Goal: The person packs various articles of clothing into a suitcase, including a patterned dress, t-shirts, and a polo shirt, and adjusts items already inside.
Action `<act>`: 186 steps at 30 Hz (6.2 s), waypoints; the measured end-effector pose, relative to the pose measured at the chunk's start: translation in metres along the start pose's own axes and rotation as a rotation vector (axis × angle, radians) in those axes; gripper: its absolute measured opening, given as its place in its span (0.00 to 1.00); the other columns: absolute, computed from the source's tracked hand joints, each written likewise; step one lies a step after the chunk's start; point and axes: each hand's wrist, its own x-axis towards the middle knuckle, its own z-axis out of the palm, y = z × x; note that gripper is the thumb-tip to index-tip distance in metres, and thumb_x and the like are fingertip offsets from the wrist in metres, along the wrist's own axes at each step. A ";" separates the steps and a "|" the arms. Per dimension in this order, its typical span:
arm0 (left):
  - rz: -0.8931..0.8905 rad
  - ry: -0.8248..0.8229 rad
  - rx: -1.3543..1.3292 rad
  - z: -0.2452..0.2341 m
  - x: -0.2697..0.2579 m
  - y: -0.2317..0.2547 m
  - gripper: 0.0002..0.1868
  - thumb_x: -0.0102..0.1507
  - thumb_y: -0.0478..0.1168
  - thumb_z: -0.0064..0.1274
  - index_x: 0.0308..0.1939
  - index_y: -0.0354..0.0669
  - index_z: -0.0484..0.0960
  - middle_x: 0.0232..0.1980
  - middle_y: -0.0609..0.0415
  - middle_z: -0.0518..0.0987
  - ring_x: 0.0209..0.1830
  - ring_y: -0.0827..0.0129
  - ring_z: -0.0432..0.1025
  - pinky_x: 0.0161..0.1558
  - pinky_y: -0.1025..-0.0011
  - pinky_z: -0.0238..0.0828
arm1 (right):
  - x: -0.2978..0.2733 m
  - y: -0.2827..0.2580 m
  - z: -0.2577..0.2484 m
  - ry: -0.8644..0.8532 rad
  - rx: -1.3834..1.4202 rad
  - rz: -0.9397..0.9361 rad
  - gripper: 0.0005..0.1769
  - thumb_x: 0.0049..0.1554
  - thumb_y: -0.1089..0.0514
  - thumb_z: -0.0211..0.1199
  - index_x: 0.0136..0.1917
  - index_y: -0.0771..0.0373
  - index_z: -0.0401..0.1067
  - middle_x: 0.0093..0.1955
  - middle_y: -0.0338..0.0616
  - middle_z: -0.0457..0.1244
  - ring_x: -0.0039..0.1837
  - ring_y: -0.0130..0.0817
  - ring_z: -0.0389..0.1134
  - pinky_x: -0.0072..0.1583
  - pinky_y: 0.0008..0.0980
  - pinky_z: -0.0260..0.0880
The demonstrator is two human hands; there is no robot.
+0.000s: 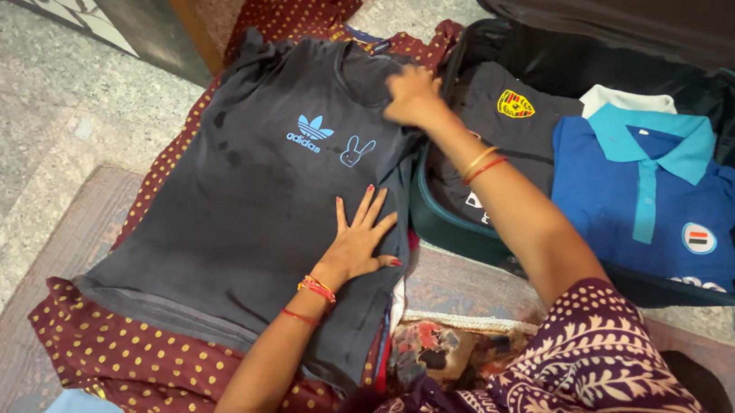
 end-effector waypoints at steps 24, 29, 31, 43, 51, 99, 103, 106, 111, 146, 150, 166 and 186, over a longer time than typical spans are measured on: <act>0.067 0.117 -0.165 -0.010 0.009 -0.021 0.16 0.57 0.36 0.52 0.49 0.51 0.81 0.67 0.54 0.78 0.76 0.59 0.66 0.75 0.50 0.57 | -0.153 0.027 -0.075 0.083 0.319 -0.363 0.14 0.61 0.48 0.63 0.55 0.56 0.78 0.69 0.49 0.66 0.76 0.47 0.60 0.73 0.53 0.50; -0.172 0.385 -0.329 -0.036 0.018 -0.021 0.14 0.64 0.35 0.51 0.54 0.47 0.79 0.60 0.52 0.79 0.64 0.57 0.71 0.68 0.63 0.65 | -0.232 0.088 -0.099 -0.021 0.313 -0.336 0.28 0.57 0.46 0.65 0.68 0.56 0.71 0.74 0.60 0.58 0.74 0.58 0.57 0.71 0.48 0.56; -0.081 0.574 -0.404 -0.037 0.034 -0.020 0.16 0.65 0.34 0.53 0.58 0.45 0.77 0.64 0.50 0.76 0.72 0.54 0.68 0.75 0.62 0.62 | -0.266 0.115 -0.101 -0.050 0.341 -0.286 0.28 0.57 0.46 0.65 0.68 0.56 0.71 0.73 0.59 0.59 0.74 0.57 0.58 0.71 0.47 0.57; -0.134 0.322 -0.431 -0.057 0.065 0.016 0.33 0.53 0.23 0.43 0.63 0.40 0.77 0.63 0.41 0.78 0.68 0.49 0.69 0.69 0.61 0.63 | -0.335 0.185 -0.057 0.029 0.326 0.026 0.22 0.56 0.48 0.66 0.61 0.58 0.75 0.63 0.48 0.67 0.68 0.49 0.63 0.70 0.44 0.59; 0.195 0.601 -0.336 -0.106 0.132 0.089 0.17 0.58 0.24 0.44 0.47 0.37 0.82 0.48 0.44 0.82 0.52 0.51 0.77 0.56 0.59 0.73 | -0.333 0.185 -0.059 -0.008 0.320 0.071 0.20 0.54 0.50 0.67 0.60 0.55 0.76 0.63 0.46 0.67 0.68 0.48 0.62 0.69 0.45 0.58; 0.184 0.321 -0.948 0.074 0.292 0.214 0.29 0.58 0.21 0.58 0.62 0.45 0.81 0.44 0.52 0.74 0.44 0.68 0.70 0.50 0.76 0.69 | -0.346 0.191 -0.092 0.442 0.491 0.448 0.12 0.56 0.55 0.62 0.53 0.53 0.79 0.46 0.47 0.72 0.50 0.46 0.75 0.51 0.44 0.73; 0.511 0.113 -0.894 0.060 0.273 0.227 0.26 0.52 0.21 0.55 0.48 0.52 0.88 0.43 0.57 0.71 0.48 0.67 0.69 0.58 0.72 0.66 | -0.374 0.238 -0.100 0.570 0.251 0.709 0.10 0.58 0.55 0.63 0.51 0.54 0.81 0.45 0.51 0.71 0.50 0.53 0.73 0.53 0.47 0.72; 0.646 -0.110 -0.667 0.050 0.258 0.245 0.26 0.48 0.25 0.57 0.43 0.60 0.91 0.41 0.59 0.68 0.49 0.65 0.65 0.58 0.69 0.63 | -0.395 0.266 -0.097 0.628 0.252 0.751 0.12 0.58 0.56 0.62 0.54 0.56 0.79 0.45 0.52 0.71 0.51 0.54 0.73 0.53 0.47 0.71; 0.606 -0.374 -0.378 0.024 0.236 0.267 0.21 0.47 0.33 0.64 0.39 0.67 0.91 0.41 0.60 0.66 0.52 0.64 0.63 0.54 0.58 0.56 | -0.402 0.280 -0.094 0.584 0.381 0.601 0.25 0.60 0.50 0.66 0.69 0.54 0.69 0.55 0.57 0.69 0.57 0.52 0.71 0.58 0.45 0.69; 0.331 0.221 -0.527 0.106 0.278 0.203 0.39 0.57 0.45 0.70 0.68 0.40 0.70 0.62 0.44 0.72 0.63 0.57 0.68 0.59 0.60 0.53 | -0.366 0.176 -0.142 0.636 0.540 -0.210 0.25 0.52 0.60 0.73 0.60 0.62 0.68 0.67 0.46 0.62 0.68 0.47 0.59 0.71 0.44 0.57; 0.652 0.399 -0.600 0.119 0.283 0.188 0.39 0.57 0.45 0.70 0.68 0.43 0.71 0.68 0.49 0.71 0.70 0.62 0.66 0.68 0.60 0.60 | -0.378 0.146 -0.180 0.190 0.390 -0.114 0.14 0.51 0.58 0.72 0.50 0.61 0.75 0.60 0.41 0.69 0.63 0.52 0.57 0.68 0.48 0.55; 0.527 -0.117 -1.294 0.018 0.245 0.260 0.22 0.70 0.46 0.47 0.58 0.33 0.84 0.59 0.48 0.84 0.60 0.67 0.76 0.67 0.70 0.70 | -0.419 0.299 -0.117 0.820 0.577 0.402 0.42 0.50 0.82 0.50 0.76 0.61 0.67 0.66 0.53 0.67 0.54 0.33 0.68 0.53 0.26 0.72; 0.360 0.593 -1.319 0.024 0.271 0.215 0.10 0.66 0.32 0.47 0.44 0.32 0.83 0.41 0.57 0.81 0.43 0.75 0.75 0.47 0.76 0.72 | -0.425 0.268 -0.146 0.886 0.455 0.557 0.14 0.50 0.68 0.68 0.48 0.56 0.82 0.56 0.40 0.64 0.48 0.34 0.66 0.47 0.32 0.65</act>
